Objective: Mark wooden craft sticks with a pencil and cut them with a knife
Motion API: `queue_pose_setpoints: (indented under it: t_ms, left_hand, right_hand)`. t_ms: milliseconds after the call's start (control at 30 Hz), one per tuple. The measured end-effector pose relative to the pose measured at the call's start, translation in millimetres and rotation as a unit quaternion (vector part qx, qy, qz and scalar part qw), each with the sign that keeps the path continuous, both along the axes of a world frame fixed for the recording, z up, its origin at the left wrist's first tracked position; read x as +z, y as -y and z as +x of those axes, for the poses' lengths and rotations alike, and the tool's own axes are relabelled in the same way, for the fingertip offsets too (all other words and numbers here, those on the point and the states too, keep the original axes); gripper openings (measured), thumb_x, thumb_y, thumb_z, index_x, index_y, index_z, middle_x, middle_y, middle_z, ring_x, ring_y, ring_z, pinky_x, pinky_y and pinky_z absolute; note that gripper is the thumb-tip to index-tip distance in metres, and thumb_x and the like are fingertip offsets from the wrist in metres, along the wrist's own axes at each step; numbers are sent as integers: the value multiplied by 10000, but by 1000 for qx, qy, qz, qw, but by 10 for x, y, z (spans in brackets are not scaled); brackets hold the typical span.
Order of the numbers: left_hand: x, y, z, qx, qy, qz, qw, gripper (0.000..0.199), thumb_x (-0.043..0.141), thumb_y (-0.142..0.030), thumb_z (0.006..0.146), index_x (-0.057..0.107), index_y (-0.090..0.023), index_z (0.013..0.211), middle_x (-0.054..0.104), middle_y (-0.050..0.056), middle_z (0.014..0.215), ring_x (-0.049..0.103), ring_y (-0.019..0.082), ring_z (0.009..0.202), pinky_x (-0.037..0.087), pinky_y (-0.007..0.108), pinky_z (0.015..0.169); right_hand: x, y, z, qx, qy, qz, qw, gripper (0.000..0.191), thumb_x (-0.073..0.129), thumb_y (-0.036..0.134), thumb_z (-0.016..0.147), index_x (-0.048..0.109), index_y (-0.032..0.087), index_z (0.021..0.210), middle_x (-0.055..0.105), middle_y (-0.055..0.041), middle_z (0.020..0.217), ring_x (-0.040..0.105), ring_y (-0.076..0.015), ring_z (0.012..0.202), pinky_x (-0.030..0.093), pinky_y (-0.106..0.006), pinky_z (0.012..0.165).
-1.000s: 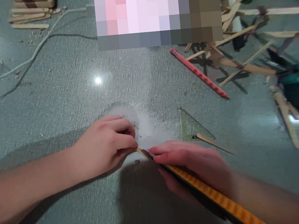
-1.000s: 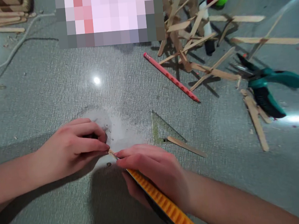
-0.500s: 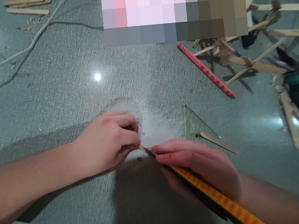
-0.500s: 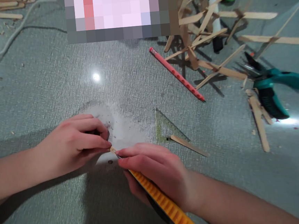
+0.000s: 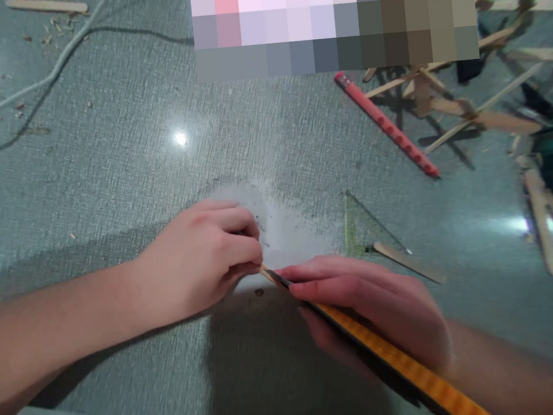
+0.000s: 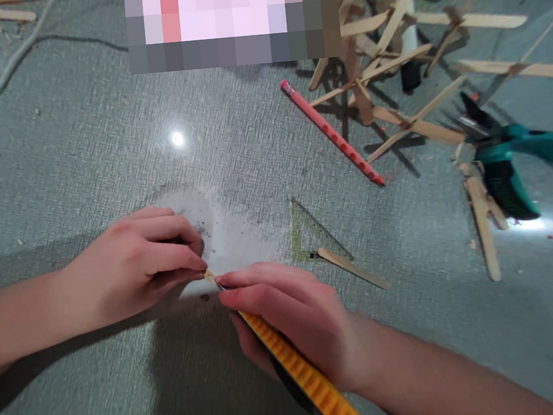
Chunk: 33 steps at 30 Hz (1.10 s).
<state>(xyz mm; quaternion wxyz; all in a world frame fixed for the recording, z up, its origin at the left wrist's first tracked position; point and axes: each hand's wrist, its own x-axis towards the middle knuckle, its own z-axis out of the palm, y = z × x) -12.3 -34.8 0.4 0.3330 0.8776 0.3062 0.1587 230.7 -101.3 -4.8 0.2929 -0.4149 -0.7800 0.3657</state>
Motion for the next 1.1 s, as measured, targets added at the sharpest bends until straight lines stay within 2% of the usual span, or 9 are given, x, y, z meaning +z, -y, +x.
queue_pose_setpoints:
  t_ms: [200, 433, 533, 600, 667, 733, 833, 933, 1100]
  left_hand:
    - [-21, 9, -5, -2, 9, 10, 1000, 209, 605, -171, 1011, 764, -185, 876, 723, 15, 926, 624, 143, 824, 454, 289, 751]
    - [22, -17, -43, -90, -13, 74, 993, 272, 546, -244, 1037, 738, -197, 851, 721, 16, 805, 615, 168, 774, 410, 353, 698]
    - [82, 179, 10, -134, -12, 91, 987, 341, 485, -194, 1038, 709, -184, 781, 675, 23, 731, 584, 172, 684, 432, 374, 633]
    - [138, 403, 63, -88, -11, 127, 988, 326, 522, -156, 995, 691, -178, 718, 563, 5, 595, 491, 157, 542, 387, 372, 513]
    - [194, 624, 106, -163, -10, 153, 975, 195, 579, -141, 928, 773, -122, 949, 618, 36, 671, 500, 162, 531, 366, 364, 425]
    - [231, 764, 133, -213, -33, 165, 962, 282, 582, -158, 885, 780, -88, 1073, 680, 81, 746, 560, 175, 553, 452, 346, 417]
    - [242, 782, 152, -231, -57, 180, 954, 357, 557, -140, 837, 784, -82, 1105, 703, 93, 748, 615, 191, 586, 536, 326, 451]
    - [218, 702, 159, -247, -56, 205, 945, 370, 593, -164, 812, 785, -74, 1116, 693, 86, 738, 608, 182, 579, 532, 305, 441]
    - [158, 724, 136, -227, -48, 242, 942, 335, 646, -253, 835, 801, -130, 1105, 673, 76, 745, 566, 160, 554, 483, 284, 393]
  right_hand:
    - [92, -54, 45, 2, -18, 29, 999, 367, 717, 119, 807, 695, 337, 1101, 828, -14, 1016, 819, -228, 807, 700, -324, 679]
    - [48, -14, 130, -103, -45, 2, 994, 255, 664, 182, 880, 651, 325, 1090, 819, -29, 1005, 807, -257, 849, 668, -408, 708]
    - [42, -8, 129, -98, -69, -7, 993, 273, 670, 152, 871, 656, 319, 1087, 818, -36, 1001, 802, -243, 842, 656, -381, 690]
    - [41, -10, 125, -117, -94, -26, 988, 286, 670, 137, 874, 669, 316, 1098, 812, -47, 1038, 796, -234, 829, 653, -365, 665]
    - [29, -17, 126, -150, -127, -43, 980, 273, 672, 130, 888, 686, 308, 1094, 805, -48, 1056, 782, -206, 782, 645, -332, 635]
    - [2, -28, 137, -190, -152, -59, 968, 219, 690, 153, 908, 704, 300, 1069, 797, -38, 1036, 765, -182, 754, 644, -310, 649]
    - [-52, -43, 176, -225, -162, -103, 955, 147, 712, 239, 939, 714, 300, 1073, 781, -34, 1017, 757, -192, 803, 653, -337, 732]
    - [-83, -50, 208, -223, -161, -122, 953, 150, 722, 260, 942, 718, 301, 1086, 774, -43, 1016, 754, -205, 833, 657, -362, 772]
    - [-69, -63, 157, -217, -183, -107, 953, 127, 714, 212, 923, 723, 282, 1029, 785, -35, 995, 739, -158, 691, 667, -287, 640]
